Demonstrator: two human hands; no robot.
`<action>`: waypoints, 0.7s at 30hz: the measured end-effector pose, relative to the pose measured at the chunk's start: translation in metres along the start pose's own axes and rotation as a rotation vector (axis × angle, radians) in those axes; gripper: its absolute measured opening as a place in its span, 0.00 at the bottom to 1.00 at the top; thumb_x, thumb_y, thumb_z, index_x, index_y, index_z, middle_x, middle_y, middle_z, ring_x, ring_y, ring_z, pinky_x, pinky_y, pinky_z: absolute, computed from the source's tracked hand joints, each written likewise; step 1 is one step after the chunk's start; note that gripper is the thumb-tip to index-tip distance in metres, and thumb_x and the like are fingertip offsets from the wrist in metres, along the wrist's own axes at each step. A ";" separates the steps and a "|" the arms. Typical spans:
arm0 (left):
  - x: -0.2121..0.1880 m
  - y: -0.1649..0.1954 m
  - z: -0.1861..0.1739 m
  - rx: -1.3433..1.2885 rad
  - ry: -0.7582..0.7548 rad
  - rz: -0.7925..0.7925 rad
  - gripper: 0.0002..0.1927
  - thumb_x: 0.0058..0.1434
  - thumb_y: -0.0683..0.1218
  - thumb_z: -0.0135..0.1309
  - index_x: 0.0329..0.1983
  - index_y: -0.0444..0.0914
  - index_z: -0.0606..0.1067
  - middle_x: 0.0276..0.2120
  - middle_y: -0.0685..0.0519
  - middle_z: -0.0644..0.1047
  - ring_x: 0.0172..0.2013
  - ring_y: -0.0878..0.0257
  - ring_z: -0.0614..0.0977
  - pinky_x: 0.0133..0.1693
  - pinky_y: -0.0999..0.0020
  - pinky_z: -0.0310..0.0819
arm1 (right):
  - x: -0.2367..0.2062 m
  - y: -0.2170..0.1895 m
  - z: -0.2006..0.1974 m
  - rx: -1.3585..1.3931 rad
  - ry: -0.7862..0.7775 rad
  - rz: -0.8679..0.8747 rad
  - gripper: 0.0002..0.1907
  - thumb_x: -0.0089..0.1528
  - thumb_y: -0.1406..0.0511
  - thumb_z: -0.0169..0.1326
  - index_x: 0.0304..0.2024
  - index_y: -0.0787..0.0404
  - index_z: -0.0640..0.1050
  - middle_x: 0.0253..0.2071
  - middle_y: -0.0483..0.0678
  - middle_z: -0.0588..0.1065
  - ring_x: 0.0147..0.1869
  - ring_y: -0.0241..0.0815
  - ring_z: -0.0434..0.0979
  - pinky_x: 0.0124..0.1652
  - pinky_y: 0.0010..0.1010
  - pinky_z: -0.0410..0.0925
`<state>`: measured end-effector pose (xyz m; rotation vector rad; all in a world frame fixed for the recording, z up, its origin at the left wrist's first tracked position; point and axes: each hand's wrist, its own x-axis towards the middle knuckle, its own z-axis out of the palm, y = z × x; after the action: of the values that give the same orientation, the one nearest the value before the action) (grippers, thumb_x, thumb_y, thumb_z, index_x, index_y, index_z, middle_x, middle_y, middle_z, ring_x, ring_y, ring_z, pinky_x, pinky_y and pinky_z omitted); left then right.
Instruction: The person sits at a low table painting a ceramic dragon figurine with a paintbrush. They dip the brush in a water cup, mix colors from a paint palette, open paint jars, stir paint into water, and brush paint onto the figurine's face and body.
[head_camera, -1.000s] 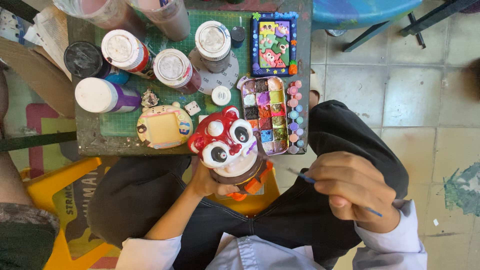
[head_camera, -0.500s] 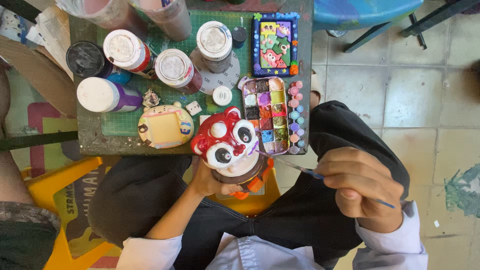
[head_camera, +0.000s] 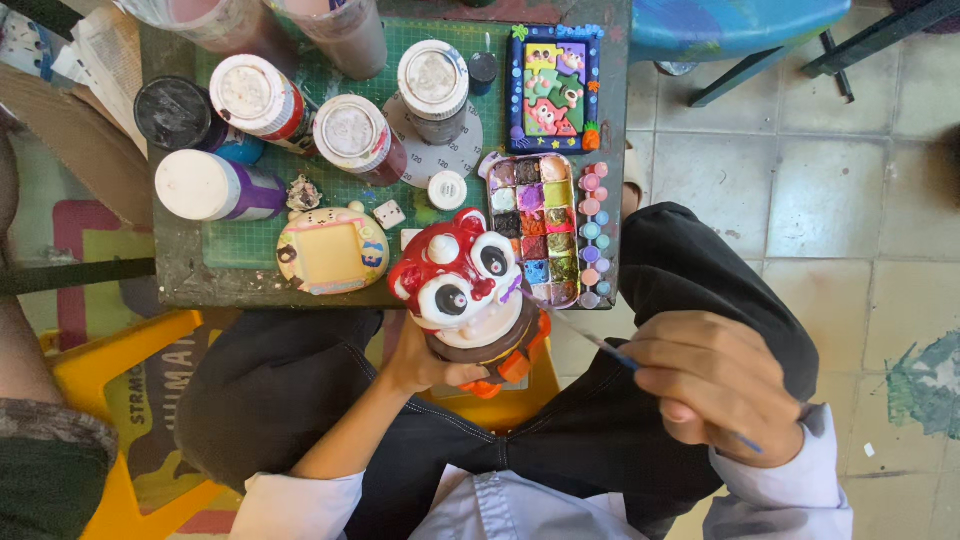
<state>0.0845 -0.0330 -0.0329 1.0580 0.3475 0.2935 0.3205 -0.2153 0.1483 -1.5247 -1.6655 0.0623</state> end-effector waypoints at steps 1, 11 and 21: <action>-0.001 -0.002 -0.001 -0.019 -0.003 -0.026 0.50 0.41 0.47 0.75 0.67 0.31 0.65 0.60 0.46 0.75 0.60 0.57 0.78 0.63 0.60 0.73 | 0.000 0.000 0.002 0.020 0.058 -0.041 0.21 0.73 0.63 0.46 0.29 0.68 0.76 0.33 0.54 0.77 0.39 0.54 0.82 0.41 0.41 0.78; -0.019 -0.024 0.011 -0.462 -0.007 -0.176 0.59 0.41 0.50 0.76 0.73 0.33 0.57 0.64 0.46 0.70 0.65 0.55 0.72 0.66 0.59 0.67 | -0.004 -0.010 0.006 0.089 0.074 -0.027 0.14 0.71 0.63 0.49 0.35 0.67 0.75 0.37 0.55 0.78 0.42 0.54 0.83 0.42 0.41 0.79; -0.016 -0.009 0.011 -0.437 -0.035 -0.169 0.53 0.44 0.50 0.74 0.71 0.30 0.61 0.62 0.44 0.72 0.63 0.54 0.74 0.65 0.60 0.69 | 0.005 -0.013 0.006 0.004 -0.108 -0.107 0.12 0.69 0.65 0.52 0.39 0.72 0.76 0.40 0.59 0.78 0.46 0.58 0.83 0.46 0.47 0.79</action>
<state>0.0748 -0.0523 -0.0340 0.5995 0.3211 0.1874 0.3071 -0.2118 0.1549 -1.4486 -1.8289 0.0919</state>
